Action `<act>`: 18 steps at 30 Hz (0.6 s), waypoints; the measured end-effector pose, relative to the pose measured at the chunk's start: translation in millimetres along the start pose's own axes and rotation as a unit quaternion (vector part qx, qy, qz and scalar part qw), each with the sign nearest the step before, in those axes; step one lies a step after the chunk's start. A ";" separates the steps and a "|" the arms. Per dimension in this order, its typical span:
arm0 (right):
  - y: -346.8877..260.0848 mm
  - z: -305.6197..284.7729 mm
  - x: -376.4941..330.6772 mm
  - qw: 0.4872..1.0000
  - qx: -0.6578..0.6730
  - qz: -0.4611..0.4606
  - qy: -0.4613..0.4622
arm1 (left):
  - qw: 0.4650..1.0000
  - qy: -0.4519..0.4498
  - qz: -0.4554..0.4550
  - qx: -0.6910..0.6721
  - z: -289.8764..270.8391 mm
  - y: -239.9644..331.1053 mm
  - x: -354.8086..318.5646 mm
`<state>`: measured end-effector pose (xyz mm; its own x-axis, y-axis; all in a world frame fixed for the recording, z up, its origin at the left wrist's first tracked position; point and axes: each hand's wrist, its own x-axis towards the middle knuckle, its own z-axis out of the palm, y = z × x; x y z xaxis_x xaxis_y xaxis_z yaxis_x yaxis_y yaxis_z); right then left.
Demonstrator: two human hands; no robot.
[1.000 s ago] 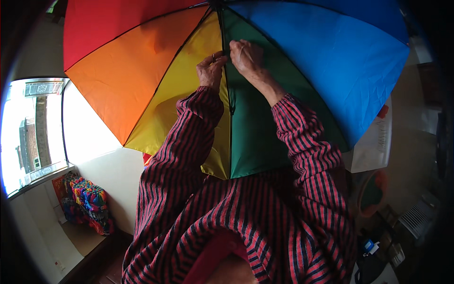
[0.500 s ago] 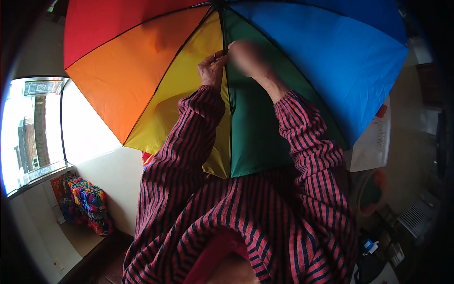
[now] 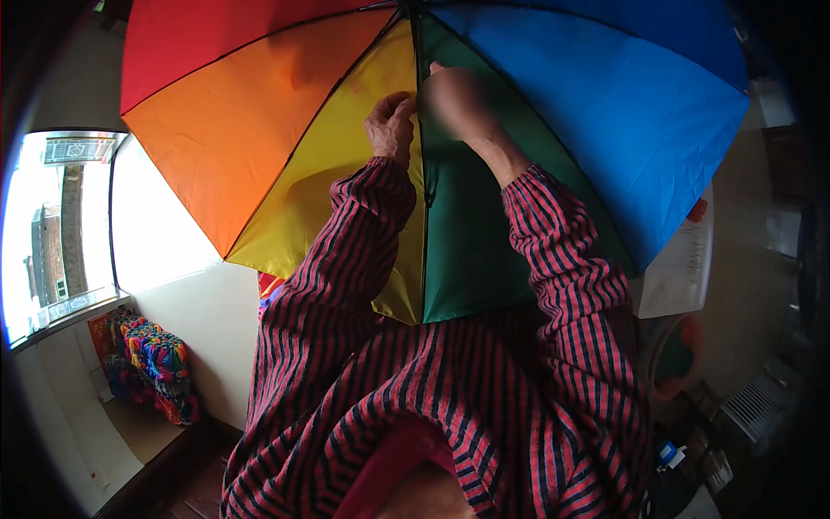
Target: Repairing a multi-colored umbrella by adjusting the ribs and fabric with hands.
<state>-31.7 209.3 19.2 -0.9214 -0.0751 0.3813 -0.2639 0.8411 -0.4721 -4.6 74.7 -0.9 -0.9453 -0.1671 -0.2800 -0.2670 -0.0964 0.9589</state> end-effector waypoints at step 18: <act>15.1 20.5 14.3 0.991 -0.010 -0.123 -0.050 | 0.998 -0.023 -0.008 -0.060 -0.7 -9.7 7.6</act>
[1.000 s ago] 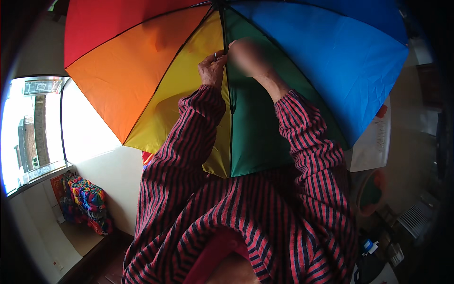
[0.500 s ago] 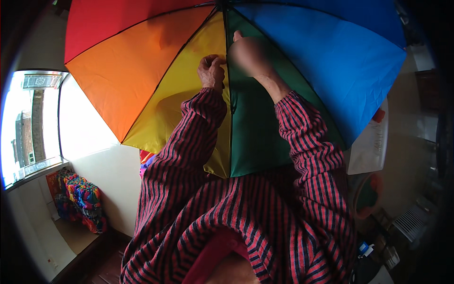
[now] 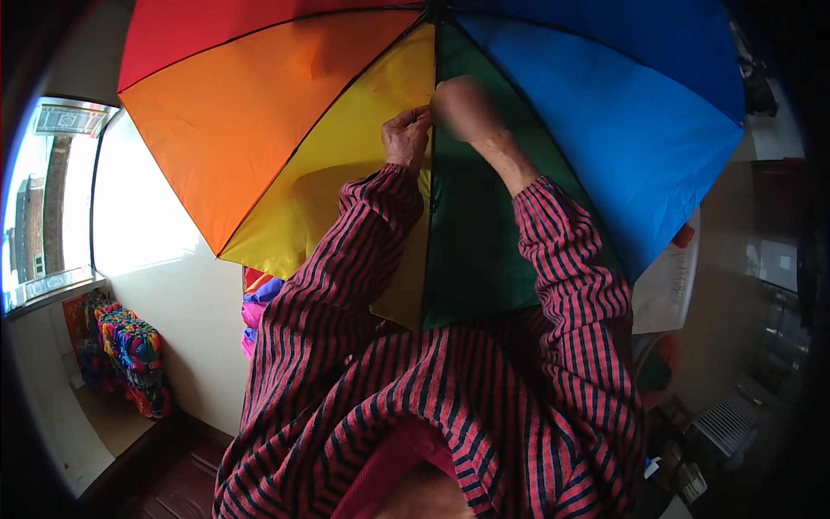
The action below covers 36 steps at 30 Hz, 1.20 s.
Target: Repairing a multi-colored umbrella by adjusting the ribs and fabric with hands.
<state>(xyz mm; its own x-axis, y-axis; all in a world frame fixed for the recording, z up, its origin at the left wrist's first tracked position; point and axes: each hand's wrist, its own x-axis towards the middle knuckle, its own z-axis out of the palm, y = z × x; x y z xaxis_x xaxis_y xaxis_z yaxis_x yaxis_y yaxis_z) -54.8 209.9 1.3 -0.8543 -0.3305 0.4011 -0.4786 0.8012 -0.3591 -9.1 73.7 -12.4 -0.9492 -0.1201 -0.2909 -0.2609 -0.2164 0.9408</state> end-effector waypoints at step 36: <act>-63.8 -12.6 39.1 0.988 0.067 0.133 -0.029 | 0.994 0.044 -0.013 0.099 -10.0 6.3 -3.2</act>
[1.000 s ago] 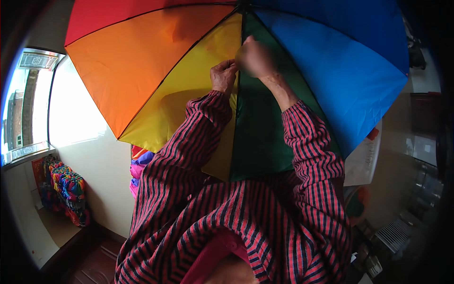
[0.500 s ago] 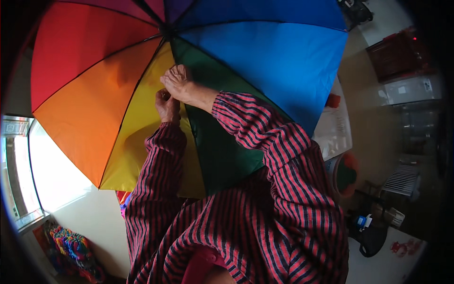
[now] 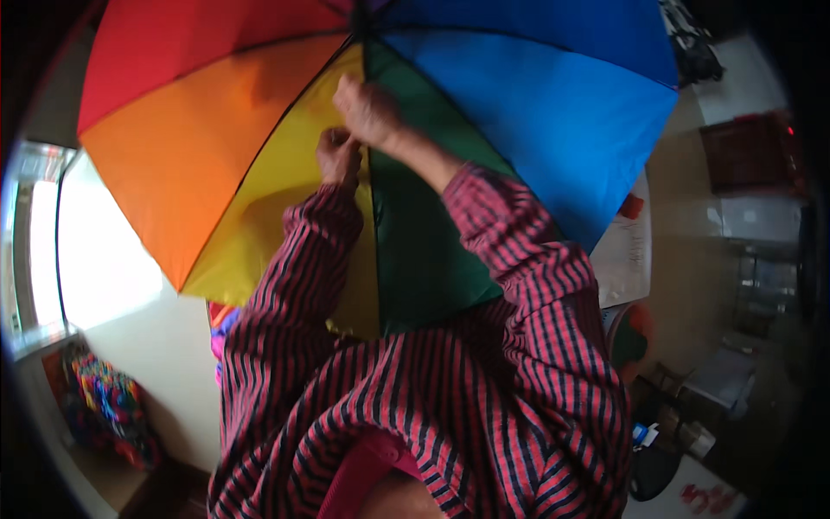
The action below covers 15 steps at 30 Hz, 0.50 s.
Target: Repairing a multi-colored umbrella by adjusting the ribs and fabric with hands.
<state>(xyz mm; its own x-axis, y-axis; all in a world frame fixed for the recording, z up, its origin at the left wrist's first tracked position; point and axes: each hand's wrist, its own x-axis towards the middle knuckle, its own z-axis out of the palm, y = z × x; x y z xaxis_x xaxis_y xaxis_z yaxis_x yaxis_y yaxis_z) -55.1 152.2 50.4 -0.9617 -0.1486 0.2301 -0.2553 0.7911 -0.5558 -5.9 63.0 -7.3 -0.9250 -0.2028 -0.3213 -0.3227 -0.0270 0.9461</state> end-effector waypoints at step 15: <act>-116.5 -116.5 -33.3 0.978 -0.013 -0.207 -0.033 | 0.917 0.074 0.333 0.206 -13.6 -11.8 10.8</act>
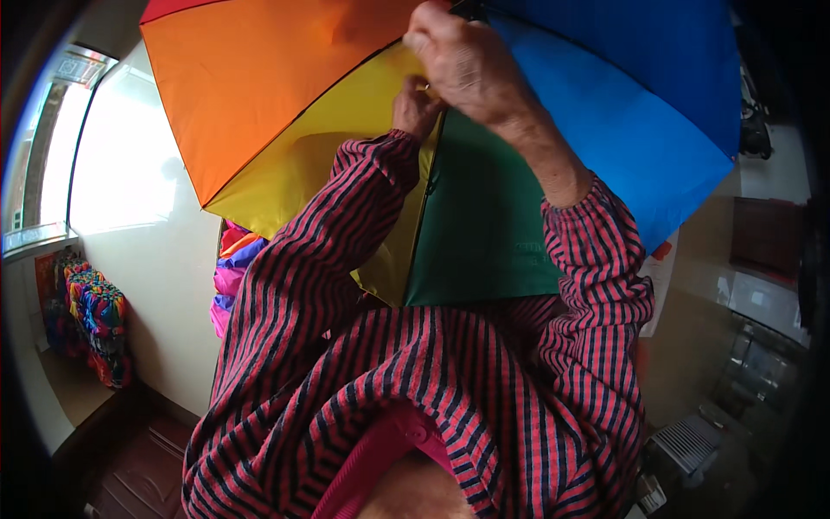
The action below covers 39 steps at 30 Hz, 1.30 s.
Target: Repairing a multi-colored umbrella by adjusting the ribs and fabric with hands.
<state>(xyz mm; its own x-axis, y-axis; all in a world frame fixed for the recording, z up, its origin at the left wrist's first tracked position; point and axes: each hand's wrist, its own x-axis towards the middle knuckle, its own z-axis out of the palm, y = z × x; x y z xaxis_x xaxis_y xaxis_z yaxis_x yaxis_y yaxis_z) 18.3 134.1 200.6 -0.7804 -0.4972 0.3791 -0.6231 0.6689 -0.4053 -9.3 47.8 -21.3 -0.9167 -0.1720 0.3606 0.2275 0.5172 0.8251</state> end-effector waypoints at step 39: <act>129.3 82.2 -20.2 0.979 0.034 0.189 -0.074 | 0.726 -0.029 -0.404 -0.555 -9.1 26.9 35.1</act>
<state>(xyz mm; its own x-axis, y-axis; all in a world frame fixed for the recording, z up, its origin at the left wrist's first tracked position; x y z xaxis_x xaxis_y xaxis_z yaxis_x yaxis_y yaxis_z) -50.8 185.3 72.2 -0.9518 -0.2991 0.0683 -0.2860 0.7843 -0.5505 -32.4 48.1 17.5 -0.9033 0.0097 -0.4289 -0.2978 -0.7339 0.6105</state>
